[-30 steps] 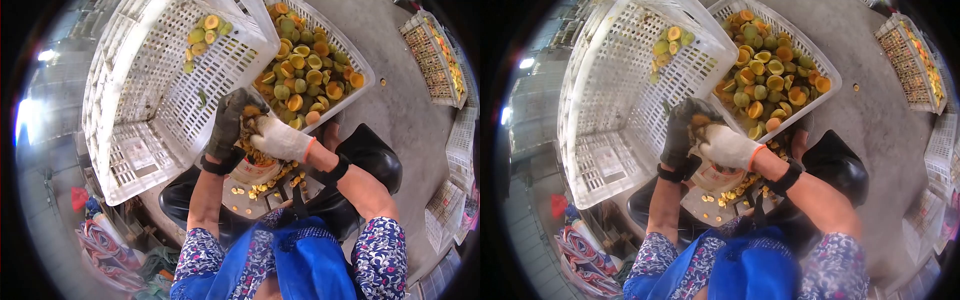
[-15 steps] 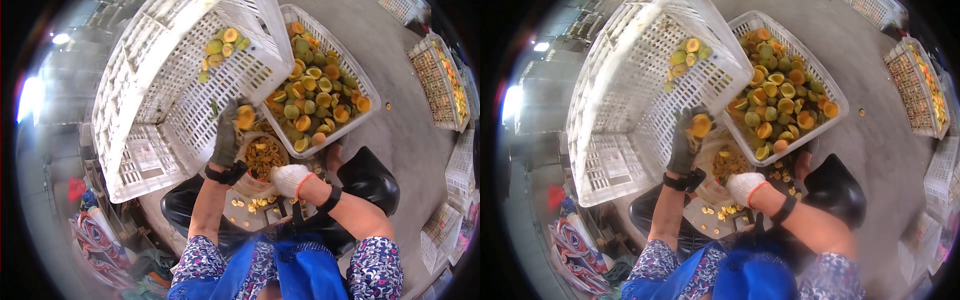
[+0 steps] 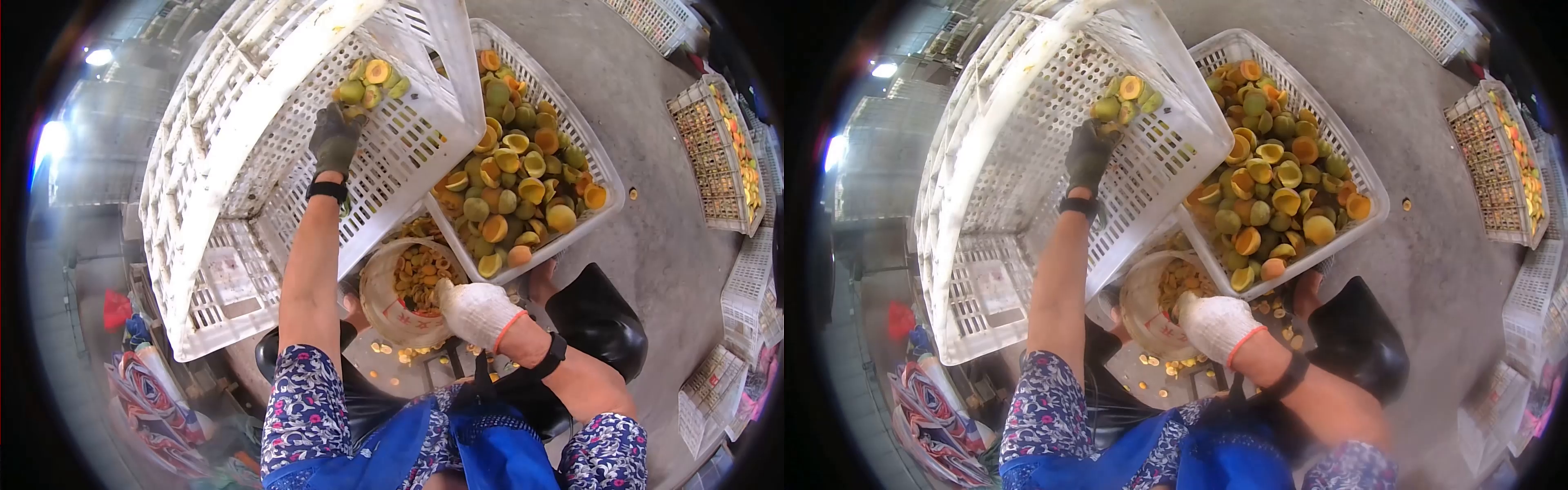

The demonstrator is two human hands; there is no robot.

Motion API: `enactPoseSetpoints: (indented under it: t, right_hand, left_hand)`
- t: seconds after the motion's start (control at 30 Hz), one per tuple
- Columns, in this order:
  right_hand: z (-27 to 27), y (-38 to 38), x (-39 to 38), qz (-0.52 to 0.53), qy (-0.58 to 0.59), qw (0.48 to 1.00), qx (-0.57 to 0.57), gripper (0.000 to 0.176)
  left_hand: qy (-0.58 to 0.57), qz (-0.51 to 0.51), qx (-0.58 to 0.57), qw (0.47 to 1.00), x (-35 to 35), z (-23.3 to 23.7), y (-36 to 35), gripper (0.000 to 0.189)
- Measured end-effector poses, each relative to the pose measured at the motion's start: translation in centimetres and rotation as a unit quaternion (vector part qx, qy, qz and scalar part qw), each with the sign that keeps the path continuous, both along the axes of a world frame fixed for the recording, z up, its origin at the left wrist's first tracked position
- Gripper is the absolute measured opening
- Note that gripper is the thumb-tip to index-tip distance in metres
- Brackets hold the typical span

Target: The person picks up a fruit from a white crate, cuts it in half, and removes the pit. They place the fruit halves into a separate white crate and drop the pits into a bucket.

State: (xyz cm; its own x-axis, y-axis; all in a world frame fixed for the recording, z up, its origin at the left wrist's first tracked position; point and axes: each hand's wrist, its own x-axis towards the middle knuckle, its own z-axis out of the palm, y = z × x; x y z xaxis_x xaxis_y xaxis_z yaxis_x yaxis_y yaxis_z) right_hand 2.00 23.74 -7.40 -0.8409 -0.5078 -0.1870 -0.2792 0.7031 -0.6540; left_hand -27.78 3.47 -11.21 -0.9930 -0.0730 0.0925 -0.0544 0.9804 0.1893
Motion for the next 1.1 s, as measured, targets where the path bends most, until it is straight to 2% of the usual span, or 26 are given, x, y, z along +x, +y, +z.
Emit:
enactPoseSetpoints:
  t: [0.13, 0.2, 0.23, 0.27, 0.3, 0.33, 0.37, 0.4, 0.43, 0.47, 0.5, 0.57, 0.6, 0.67, 0.7, 0.73, 0.8, 0.87, 0.93, 1.0, 1.03, 1.1]
  right_hand:
    - [-1.0, -0.3, -0.2, -0.013, 0.034, 0.999, -0.019, 0.02]
    - [-1.0, -0.7, -0.9, -0.067, 0.018, 0.996, -0.058, 0.02]
    - [-1.2, -0.8, -1.3, -0.093, 0.024, 0.99, -0.105, 0.021]
    - [-0.8, -0.8, -1.9, -0.089, 0.03, 0.99, -0.102, 0.021]
    - [-0.3, -0.7, -2.8, -0.13, 0.02, 0.979, -0.154, 0.021]
    - [0.2, -0.5, -3.7, -0.168, 0.008, 0.964, -0.205, 0.021]
    - [1.0, 0.2, -4.6, -0.13, 0.098, 0.965, -0.204, 0.023]
    - [2.2, 0.7, -5.5, -0.159, 0.067, 0.96, -0.221, 0.026]
    - [2.6, 0.9, -6.3, -0.201, -0.017, 0.942, -0.267, 0.029]
    - [3.1, 0.9, -7.0, -0.241, -0.102, 0.914, -0.309, 0.033]
    - [3.6, 0.7, -7.4, -0.251, -0.112, 0.901, -0.335, 0.038]
    - [5.8, 0.1, -7.7, -0.258, -0.148, 0.882, -0.365, 0.052]
    - [6.0, -0.3, -7.8, -0.249, -0.15, 0.887, -0.358, 0.052]
    - [6.3, -1.1, -7.7, -0.215, -0.079, 0.893, -0.388, 0.053]
    - [7.1, -1.5, -7.4, -0.212, -0.152, 0.866, -0.427, 0.054]
    - [7.1, -1.8, -7.4, -0.205, -0.152, 0.871, -0.421, 0.054]
    - [6.7, -2.5, -7.8, -0.164, -0.243, 0.854, -0.43, 0.052]
    - [7.2, -3.5, -7.7, -0.155, -0.235, 0.849, -0.448, 0.05]
    - [8.1, -4.2, -7.7, -0.137, -0.215, 0.893, -0.372, 0.046]
    - [7.9, -5.4, -7.8, -0.12, -0.191, 0.89, -0.397, 0.043]
    - [7.9, -5.8, -7.9, -0.136, -0.205, 0.89, -0.383, 0.042]
    - [8.2, -6.6, -8.0, -0.152, -0.22, 0.891, -0.366, 0.04]
  left_hand:
    - [-0.01, -0.052, 0.001, 0.999, 1.5, -0.4, -1.0, 0.054]
    - [0.035, -0.111, 0.047, 0.992, 1.9, -1.1, -1.7, 0.054]
    - [0.04, -0.109, 0.049, 0.992, 2.1, -1.2, -2.1, 0.054]
    - [-0.005, -0.09, 0.112, 0.99, 2.8, -0.9, -2.1, 0.053]
    - [-0.048, -0.069, 0.175, 0.981, 3.9, -0.1, -1.9, 0.052]
    - [-0.04, -0.065, 0.18, 0.981, 5.4, 0.6, -1.9, 0.052]
    - [-0.072, -0.085, 0.397, 0.911, 7.9, 2.0, -1.6, 0.051]
    - [-0.1, -0.1, 0.593, 0.793, 10.4, 3.3, -1.4, 0.05]
    - [-0.095, -0.094, 0.598, 0.79, 12.8, 4.5, -1.2, 0.05]
    - [-0.109, -0.107, 0.655, 0.74, 15.0, 5.7, -1.0, 0.049]
    - [-0.121, -0.121, 0.708, 0.685, 16.9, 6.7, -0.9, 0.049]
    - [-0.104, -0.128, 0.711, 0.684, 20.2, 8.1, -0.6, 0.049]
    - [-0.096, -0.145, 0.709, 0.684, 21.3, 8.4, -0.6, 0.049]
    - [-0.084, -0.172, 0.692, 0.696, 22.6, 8.5, -1.2, 0.05]
    - [-0.072, -0.173, 0.661, 0.727, 23.1, 8.2, -1.5, 0.05]
    - [-0.06, -0.174, 0.628, 0.756, 23.5, 8.1, -1.7, 0.049]
    - [-0.035, -0.178, 0.638, 0.748, 24.0, 9.2, -2.0, 0.049]
    - [0.031, -0.282, 0.441, 0.851, 24.5, 10.3, -2.9, 0.052]
    - [0.043, -0.278, 0.431, 0.857, 24.9, 10.3, -3.8, 0.055]
    - [-0.011, -0.25, 0.511, 0.822, 25.0, 10.2, -4.5, 0.058]
    - [0.012, -0.26, 0.453, 0.853, 24.7, 9.8, -4.8, 0.058]
    - [0.046, -0.275, 0.441, 0.853, 24.0, 8.8, -5.6, 0.054]
